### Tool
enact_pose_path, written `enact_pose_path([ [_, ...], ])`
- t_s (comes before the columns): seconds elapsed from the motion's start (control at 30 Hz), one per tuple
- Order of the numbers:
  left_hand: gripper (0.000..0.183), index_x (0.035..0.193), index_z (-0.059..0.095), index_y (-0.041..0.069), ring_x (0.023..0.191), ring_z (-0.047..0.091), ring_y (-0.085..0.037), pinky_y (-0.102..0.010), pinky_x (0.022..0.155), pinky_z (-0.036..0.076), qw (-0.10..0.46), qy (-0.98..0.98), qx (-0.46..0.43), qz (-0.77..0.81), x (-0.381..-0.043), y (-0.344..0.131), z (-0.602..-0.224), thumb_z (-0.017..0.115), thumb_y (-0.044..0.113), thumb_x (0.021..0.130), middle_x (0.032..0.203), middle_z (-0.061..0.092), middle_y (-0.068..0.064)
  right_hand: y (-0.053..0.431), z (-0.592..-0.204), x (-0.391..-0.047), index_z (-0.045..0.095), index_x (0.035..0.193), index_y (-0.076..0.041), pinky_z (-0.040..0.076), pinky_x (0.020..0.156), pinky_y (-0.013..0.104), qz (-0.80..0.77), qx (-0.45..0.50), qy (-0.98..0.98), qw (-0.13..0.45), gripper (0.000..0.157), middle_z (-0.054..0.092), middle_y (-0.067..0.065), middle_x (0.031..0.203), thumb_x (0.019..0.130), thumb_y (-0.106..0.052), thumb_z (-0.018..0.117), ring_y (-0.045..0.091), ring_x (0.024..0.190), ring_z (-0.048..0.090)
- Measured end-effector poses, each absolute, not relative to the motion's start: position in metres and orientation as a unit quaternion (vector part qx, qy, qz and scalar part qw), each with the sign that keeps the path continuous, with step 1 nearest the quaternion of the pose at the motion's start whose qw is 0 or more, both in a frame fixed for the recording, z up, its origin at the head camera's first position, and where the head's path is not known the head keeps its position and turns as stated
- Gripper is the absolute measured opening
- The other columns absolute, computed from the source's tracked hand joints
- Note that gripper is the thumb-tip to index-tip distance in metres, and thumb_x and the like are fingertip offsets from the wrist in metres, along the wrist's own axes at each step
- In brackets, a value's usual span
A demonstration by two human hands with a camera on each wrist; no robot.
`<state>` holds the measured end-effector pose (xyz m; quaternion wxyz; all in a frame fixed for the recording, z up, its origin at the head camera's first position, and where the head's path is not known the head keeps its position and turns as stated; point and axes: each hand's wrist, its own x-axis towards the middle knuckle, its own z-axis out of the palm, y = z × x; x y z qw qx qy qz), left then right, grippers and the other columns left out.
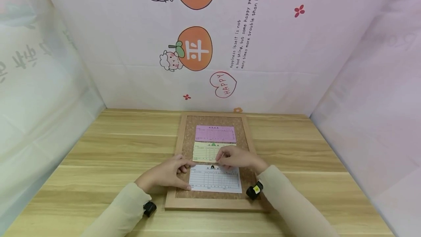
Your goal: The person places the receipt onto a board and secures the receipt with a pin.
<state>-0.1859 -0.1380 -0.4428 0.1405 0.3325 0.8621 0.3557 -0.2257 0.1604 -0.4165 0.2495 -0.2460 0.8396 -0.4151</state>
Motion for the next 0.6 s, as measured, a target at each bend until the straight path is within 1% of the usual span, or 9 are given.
enact_pose_path([
  [0.1,0.075,0.137,0.058,0.003,0.093,0.045,-0.016,-0.027,0.081,0.046,0.143,0.862,0.333,0.355,-0.186,-0.138,-0.443,0.089,0.035,0.076,0.102,0.048,-0.002,0.168,-0.414,-0.225,0.065,0.107,0.0,0.053,0.068,0.037,-0.414,-0.25,0.841,0.244,0.014,0.063,0.013,0.082,0.1,-0.008,0.056,0.021,0.071,0.057],
  [0.23,0.075,0.137,0.058,0.003,0.093,0.045,-0.016,-0.027,0.08,0.045,0.143,0.862,0.333,0.356,-0.185,-0.138,-0.444,0.089,0.036,0.077,0.102,0.048,-0.003,0.178,-0.414,-0.223,0.065,0.107,0.001,0.052,0.065,0.036,-0.413,-0.246,0.844,0.237,0.016,0.063,0.011,0.082,0.098,-0.009,0.057,0.02,0.071,0.057],
  [0.43,0.075,0.136,0.059,0.002,0.092,0.044,-0.017,-0.026,0.078,0.045,0.142,0.859,0.331,0.364,-0.185,-0.138,-0.444,0.09,0.034,0.076,0.1,0.047,-0.003,0.195,-0.415,-0.222,0.065,0.108,0.002,0.055,0.067,0.039,-0.414,-0.245,0.848,0.223,0.018,0.065,0.012,0.085,0.099,-0.013,0.06,0.023,0.075,0.062],
  [0.6,0.076,0.137,0.058,0.003,0.093,0.044,-0.017,-0.027,0.081,0.045,0.144,0.861,0.329,0.361,-0.185,-0.138,-0.444,0.089,0.034,0.076,0.101,0.048,-0.004,0.208,-0.411,-0.22,0.063,0.111,0.004,0.055,0.069,0.039,-0.426,-0.228,0.846,0.226,0.022,0.065,0.012,0.088,0.1,-0.013,0.059,0.024,0.077,0.061],
])
